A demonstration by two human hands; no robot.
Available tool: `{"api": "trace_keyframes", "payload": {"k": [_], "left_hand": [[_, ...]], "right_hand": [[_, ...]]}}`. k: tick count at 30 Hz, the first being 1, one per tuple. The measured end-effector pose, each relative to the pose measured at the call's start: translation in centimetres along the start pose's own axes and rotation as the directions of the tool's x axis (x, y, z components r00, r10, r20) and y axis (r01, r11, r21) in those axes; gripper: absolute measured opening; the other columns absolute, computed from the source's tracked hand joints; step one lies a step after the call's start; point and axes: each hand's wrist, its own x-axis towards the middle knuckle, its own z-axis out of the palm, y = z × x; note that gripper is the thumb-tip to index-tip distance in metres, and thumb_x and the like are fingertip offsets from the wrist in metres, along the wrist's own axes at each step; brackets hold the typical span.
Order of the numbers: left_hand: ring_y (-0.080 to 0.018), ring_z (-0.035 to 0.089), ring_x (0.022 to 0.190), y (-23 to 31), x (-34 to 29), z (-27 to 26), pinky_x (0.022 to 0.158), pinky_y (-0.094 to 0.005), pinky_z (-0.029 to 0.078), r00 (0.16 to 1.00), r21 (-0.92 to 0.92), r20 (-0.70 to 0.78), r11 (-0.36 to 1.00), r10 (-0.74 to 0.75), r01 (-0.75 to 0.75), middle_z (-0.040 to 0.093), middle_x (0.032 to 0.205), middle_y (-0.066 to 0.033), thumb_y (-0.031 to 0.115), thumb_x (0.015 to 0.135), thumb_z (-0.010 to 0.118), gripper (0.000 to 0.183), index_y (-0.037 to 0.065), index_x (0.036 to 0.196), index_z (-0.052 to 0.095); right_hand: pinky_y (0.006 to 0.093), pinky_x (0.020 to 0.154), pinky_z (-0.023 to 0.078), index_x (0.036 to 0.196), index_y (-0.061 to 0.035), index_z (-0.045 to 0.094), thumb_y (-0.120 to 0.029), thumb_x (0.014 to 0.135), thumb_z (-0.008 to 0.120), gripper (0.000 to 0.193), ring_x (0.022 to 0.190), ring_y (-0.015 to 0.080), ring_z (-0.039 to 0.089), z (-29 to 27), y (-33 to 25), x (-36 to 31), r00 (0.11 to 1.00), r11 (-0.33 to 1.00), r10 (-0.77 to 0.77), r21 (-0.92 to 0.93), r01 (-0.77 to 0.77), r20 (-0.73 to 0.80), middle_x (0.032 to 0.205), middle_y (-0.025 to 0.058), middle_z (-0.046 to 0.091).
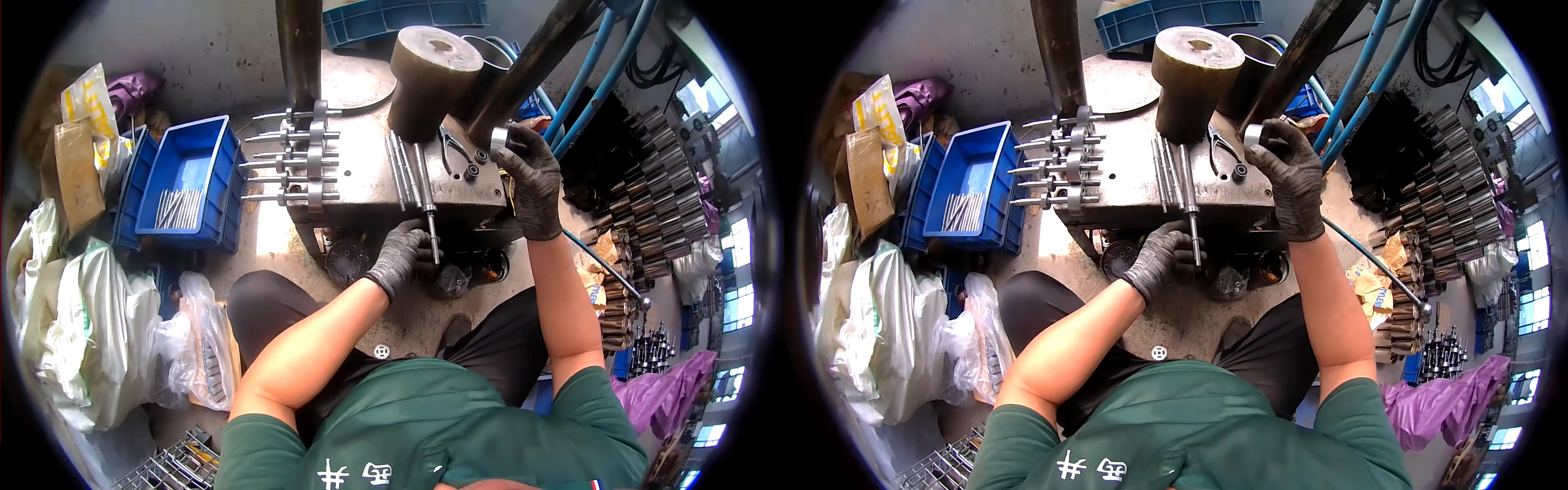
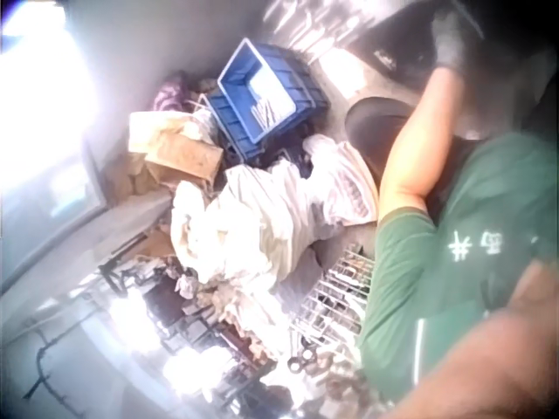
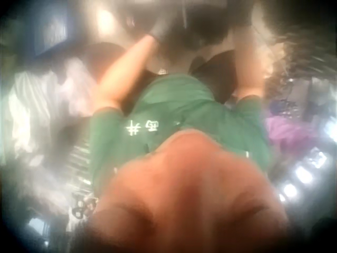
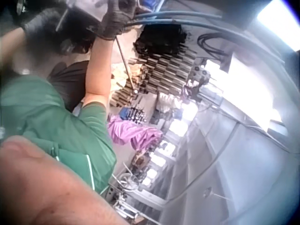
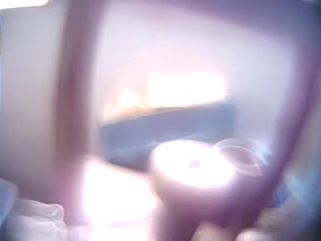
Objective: The person assembles metal components using a press machine. They pick up metal cylinders, place them into a die, and use a lever to press them together before placing the finished parts into a blue bin.
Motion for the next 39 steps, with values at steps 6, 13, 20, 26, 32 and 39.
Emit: {"api": "trace_keyframes", "payload": {"k": [6,13,20,26,32,39], "left_hand": [[-0.0263,0.072,0.080,0.7,0.6,0.7,0.065,-0.0419,0.061,1.000,0.099,0.007,0.995,-0.002,0.001,0.069,0.105,-0.0156,0.007,0.093,0.064,0.073,0.004,0.155,0.027],[-0.0210,0.070,0.079,1.3,0.3,0.9,0.068,-0.0368,0.061,0.991,0.186,0.134,0.981,0.032,-0.056,0.068,0.095,-0.0095,0.009,0.094,0.069,0.020,0.004,0.111,0.059],[-0.0198,0.071,0.080,1.6,0.3,0.6,0.069,-0.0357,0.061,0.986,0.257,0.156,0.961,0.060,-0.099,0.070,0.094,-0.0089,0.011,0.098,0.068,0.019,0.001,0.112,0.061],[-0.0205,0.072,0.083,1.2,0.0,0.8,0.069,-0.0353,0.062,0.980,0.257,0.190,0.960,0.064,-0.112,0.071,0.097,-0.0101,0.009,0.097,0.069,0.021,0.002,0.115,0.062],[-0.0114,0.066,0.091,-0.4,-1.2,1.2,0.083,-0.0283,0.056,0.895,0.563,0.266,0.696,0.357,-0.445,0.072,0.105,-0.0059,0.002,0.095,0.070,0.032,0.001,0.126,0.064],[-0.0132,0.067,0.088,1.9,-4.8,1.8,0.083,-0.0297,0.056,0.645,0.730,0.379,0.213,0.664,-0.649,0.069,0.101,-0.0055,0.001,0.100,0.062,0.054,0.007,0.150,0.044]], "right_hand": [[0.0305,0.092,0.058,0.125,-0.0013,0.067,-0.011,0.085,0.083,0.044,0.099,0.0201,0.072,3.8,-3.5,11.2,0.919,0.802,-0.283,-0.458,0.383,0.274,0.113,0.0105,0.073],[0.0330,0.094,0.057,0.127,0.0003,0.068,-0.031,0.084,0.082,0.055,0.102,0.0255,0.073,7.0,-2.1,18.4,0.949,0.565,-0.105,-0.767,0.304,0.298,0.114,0.0181,0.075],[0.0367,0.097,0.056,0.126,-0.0003,0.069,-0.038,0.083,0.081,0.059,0.106,0.0319,0.072,7.3,-2.3,19.9,0.946,0.402,0.001,-0.866,0.297,0.325,0.119,0.0210,0.073],[0.0391,0.094,0.056,0.121,-0.0006,0.071,-0.039,0.088,0.077,0.051,0.101,0.0344,0.072,5.6,-4.7,18.9,0.877,0.356,-0.057,-0.811,0.464,0.477,0.112,0.0210,0.074],[0.0446,0.102,0.050,0.099,-0.0066,0.069,-0.013,0.092,0.069,0.009,0.086,0.0317,0.070,-1.8,-11.4,11.8,0.703,0.057,0.030,-0.703,0.709,0.711,0.092,0.0125,0.072],[0.0467,0.101,0.046,0.100,-0.0084,0.072,-0.034,0.087,0.073,0.029,0.093,0.0320,0.067,-13.2,-19.0,-2.8,0.752,0.020,0.341,-0.804,0.595,0.565,0.091,0.0117,0.070]]}}
